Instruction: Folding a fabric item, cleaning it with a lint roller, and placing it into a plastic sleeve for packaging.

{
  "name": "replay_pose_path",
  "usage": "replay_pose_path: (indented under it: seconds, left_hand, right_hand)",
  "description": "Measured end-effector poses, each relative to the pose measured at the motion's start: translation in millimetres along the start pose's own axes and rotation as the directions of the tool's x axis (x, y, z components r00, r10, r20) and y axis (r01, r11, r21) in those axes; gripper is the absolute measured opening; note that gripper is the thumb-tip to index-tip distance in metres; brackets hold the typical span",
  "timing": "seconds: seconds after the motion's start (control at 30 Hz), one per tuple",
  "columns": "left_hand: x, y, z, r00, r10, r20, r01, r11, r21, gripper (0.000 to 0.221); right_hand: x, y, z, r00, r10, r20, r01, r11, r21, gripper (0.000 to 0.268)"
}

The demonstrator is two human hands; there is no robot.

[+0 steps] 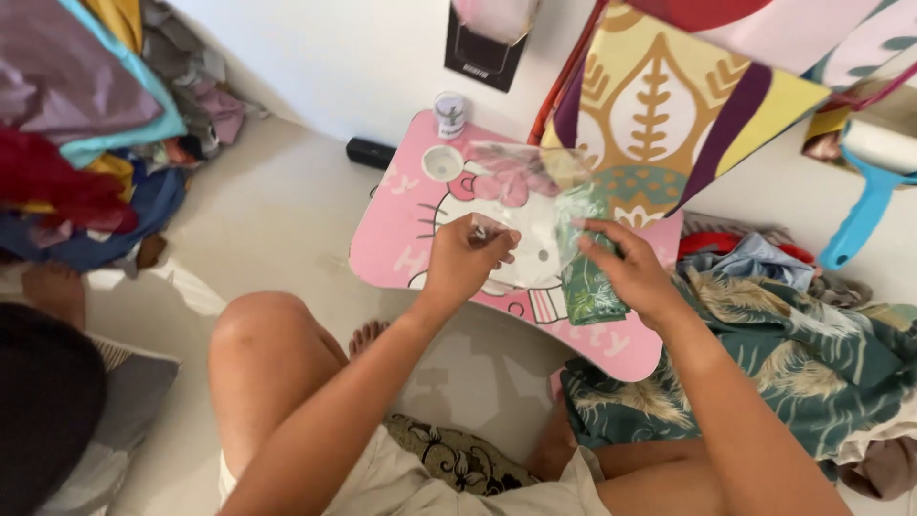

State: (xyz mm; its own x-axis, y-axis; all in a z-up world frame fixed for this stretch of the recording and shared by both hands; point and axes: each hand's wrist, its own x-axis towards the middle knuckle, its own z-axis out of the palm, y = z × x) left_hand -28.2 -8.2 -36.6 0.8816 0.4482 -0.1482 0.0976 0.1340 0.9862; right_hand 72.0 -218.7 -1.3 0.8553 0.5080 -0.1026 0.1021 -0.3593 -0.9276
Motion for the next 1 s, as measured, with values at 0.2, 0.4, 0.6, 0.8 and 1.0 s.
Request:
replay_pose_path:
  seconds: [0.2,0.4,0.6,0.8,1.0]
  left_hand:
    - [-14.3,-42.4,6.3,0.976,0.036,-0.215,-0.033,0.999,0.019,0.018]
    - [-15.8,-46.5,6.3,0.971,0.006,-0.239,-0.021,0.998,-0.057,0.021]
    - [-6.6,-75.6,4.7,0.931,-0.287,-0.227,0.187,0.906,-0.379,0.02]
    - [2.1,-79.4,1.5,0.877,-0.441,-0.192,0.245,0.754,-0.609,0.026]
    - [-3.5,-48.6,-12.3,0.834,-0.504,-0.225,0.243,0.701,-0.67,0.027]
  right_hand:
    - [-17.2,-3.3,11.7,0.984,-0.156,-0.08,0.127,0.948,-0.292,0.034]
    - [-59.3,-20.2,36.7,0.943,-0.322,-0.082,0.275,0.894,-0.355,0.038]
    - [-91.3,26.4,99.2,0.973,-0.203,-0.112,0.185,0.971,-0.153,0.039]
    - [-85.4,48.1,104.8,0.988,-0.153,-0.022,0.147,0.972,-0.185,0.04]
    - [-80.0,45.9,111.3,0.987,-0.158,0.042,0.163,0.972,-0.172,0.05]
